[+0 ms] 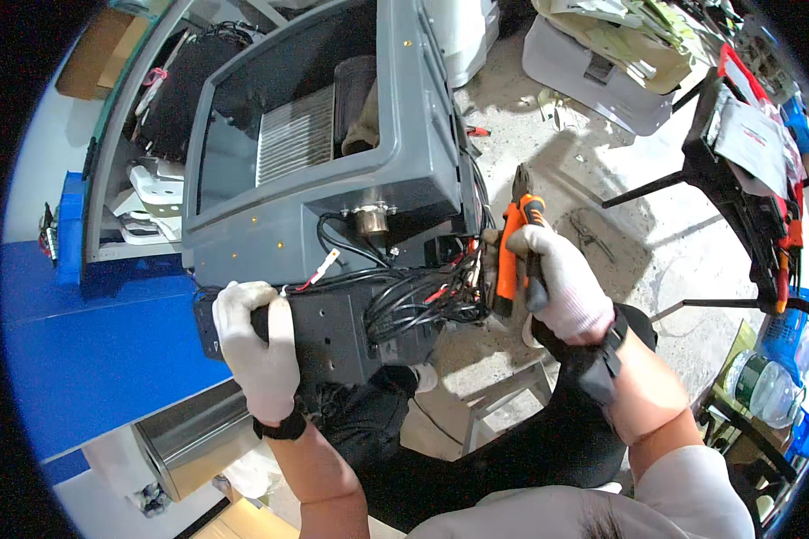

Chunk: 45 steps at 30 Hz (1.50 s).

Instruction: Repairing an electronic device by crimping wires and inspecting components using pliers in a workshop.

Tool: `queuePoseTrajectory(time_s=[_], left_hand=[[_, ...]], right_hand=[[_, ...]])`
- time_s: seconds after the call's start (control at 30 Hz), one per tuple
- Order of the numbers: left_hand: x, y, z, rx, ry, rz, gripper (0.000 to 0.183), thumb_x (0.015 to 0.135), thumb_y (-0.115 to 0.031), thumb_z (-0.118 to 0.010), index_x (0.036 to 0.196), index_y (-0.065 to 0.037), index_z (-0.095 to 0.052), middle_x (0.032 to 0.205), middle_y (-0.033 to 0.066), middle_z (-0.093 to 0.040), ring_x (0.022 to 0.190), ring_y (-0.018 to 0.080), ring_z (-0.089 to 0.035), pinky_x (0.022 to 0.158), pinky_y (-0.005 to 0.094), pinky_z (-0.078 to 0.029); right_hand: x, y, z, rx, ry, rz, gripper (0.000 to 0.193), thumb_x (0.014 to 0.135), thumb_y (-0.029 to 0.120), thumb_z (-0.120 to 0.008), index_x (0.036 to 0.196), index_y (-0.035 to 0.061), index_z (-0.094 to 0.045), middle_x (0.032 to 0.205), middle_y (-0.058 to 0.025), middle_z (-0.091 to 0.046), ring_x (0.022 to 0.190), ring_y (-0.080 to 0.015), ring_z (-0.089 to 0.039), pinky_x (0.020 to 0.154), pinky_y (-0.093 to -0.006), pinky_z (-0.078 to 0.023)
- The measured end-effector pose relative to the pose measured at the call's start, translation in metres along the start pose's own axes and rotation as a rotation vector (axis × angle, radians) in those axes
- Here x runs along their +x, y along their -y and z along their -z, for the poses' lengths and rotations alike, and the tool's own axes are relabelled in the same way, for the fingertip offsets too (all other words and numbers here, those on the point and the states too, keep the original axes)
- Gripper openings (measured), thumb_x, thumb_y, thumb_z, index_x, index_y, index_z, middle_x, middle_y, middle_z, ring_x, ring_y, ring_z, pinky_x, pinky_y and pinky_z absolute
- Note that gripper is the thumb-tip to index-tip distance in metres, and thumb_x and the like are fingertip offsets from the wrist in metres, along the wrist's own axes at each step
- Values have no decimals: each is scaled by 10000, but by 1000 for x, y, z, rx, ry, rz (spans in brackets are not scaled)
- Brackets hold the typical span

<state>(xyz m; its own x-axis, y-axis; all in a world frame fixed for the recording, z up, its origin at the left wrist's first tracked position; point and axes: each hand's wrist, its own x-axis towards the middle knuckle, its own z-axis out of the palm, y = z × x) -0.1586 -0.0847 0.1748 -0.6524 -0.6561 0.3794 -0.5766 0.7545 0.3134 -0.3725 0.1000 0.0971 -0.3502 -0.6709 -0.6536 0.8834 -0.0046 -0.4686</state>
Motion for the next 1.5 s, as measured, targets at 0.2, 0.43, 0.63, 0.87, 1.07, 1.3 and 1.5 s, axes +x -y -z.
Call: queuePoseTrajectory(time_s=[0.2, 0.43, 0.63, 0.87, 1.07, 1.3, 1.5], left_hand=[[-3, -5, 2, -52, -37, -16, 49, 781, -42, -578, 806, -17, -544, 822, 103, -550, 828, 269, -523, 798, 352, -406], [-5, -4, 5, -64, -78, 20, 88, 773, -94, -617, 780, -22, -567, 832, 103, -575, 843, 282, -525, 777, 376, -412], [-6, -1, 5, -88, -119, -28, 72, 762, -104, -628, 781, -41, -601, 849, 96, -596, 845, 286, -547, 777, 376, -426], [-7, 6, 5, -88, -145, -56, 83, 762, -118, -626, 778, -41, -602, 841, 105, -593, 836, 295, -552, 765, 384, -432], [-6, 11, 6, -105, -134, -48, 82, 767, -108, -628, 782, -34, -597, 841, 104, -589, 841, 289, -552, 770, 372, -429], [-7, 9, 5, -141, -139, -82, 72, 758, -96, -631, 789, -39, -600, 830, 104, -584, 814, 299, -549, 745, 385, -433], [-17, -28, 18, -89, -264, -252, 54, 772, -54, -598, 818, -30, -581, 862, 105, -596, 873, 279, -557, 846, 369, -430]], right_hand=[[20, -14, -8, -85, -172, 116, 150, 796, 173, -537, 911, 78, -532, 676, -2, -519, 441, -99, -423, 387, -216, -327], [27, -23, -6, -154, -164, 221, 150, 785, 190, -553, 869, 65, -543, 692, -12, -538, 531, -100, -472, 455, -226, -374], [42, -29, 18, -266, -6, 99, 155, 788, 204, -543, 888, 86, -527, 724, -8, -503, 605, -116, -482, 569, -272, -419], [49, -42, 21, -407, -16, 115, 236, 759, 170, -554, 959, 46, -527, 791, -34, -525, 732, -147, -497, 663, -278, -427], [35, -46, 2, -627, 16, 326, 487, 735, 77, -565, 1192, 4, -415, 903, -60, -513, 738, -146, -504, 672, -280, -455], [14, -32, 7, -704, -144, 256, 406, 735, 88, -574, 1097, -45, -447, 839, -62, -526, 719, -148, -525, 642, -286, -465], [18, -26, 35, -741, -161, 271, 309, 759, 155, -558, 997, -17, -460, 827, -78, -530, 716, -146, -529, 626, -285, -457]])
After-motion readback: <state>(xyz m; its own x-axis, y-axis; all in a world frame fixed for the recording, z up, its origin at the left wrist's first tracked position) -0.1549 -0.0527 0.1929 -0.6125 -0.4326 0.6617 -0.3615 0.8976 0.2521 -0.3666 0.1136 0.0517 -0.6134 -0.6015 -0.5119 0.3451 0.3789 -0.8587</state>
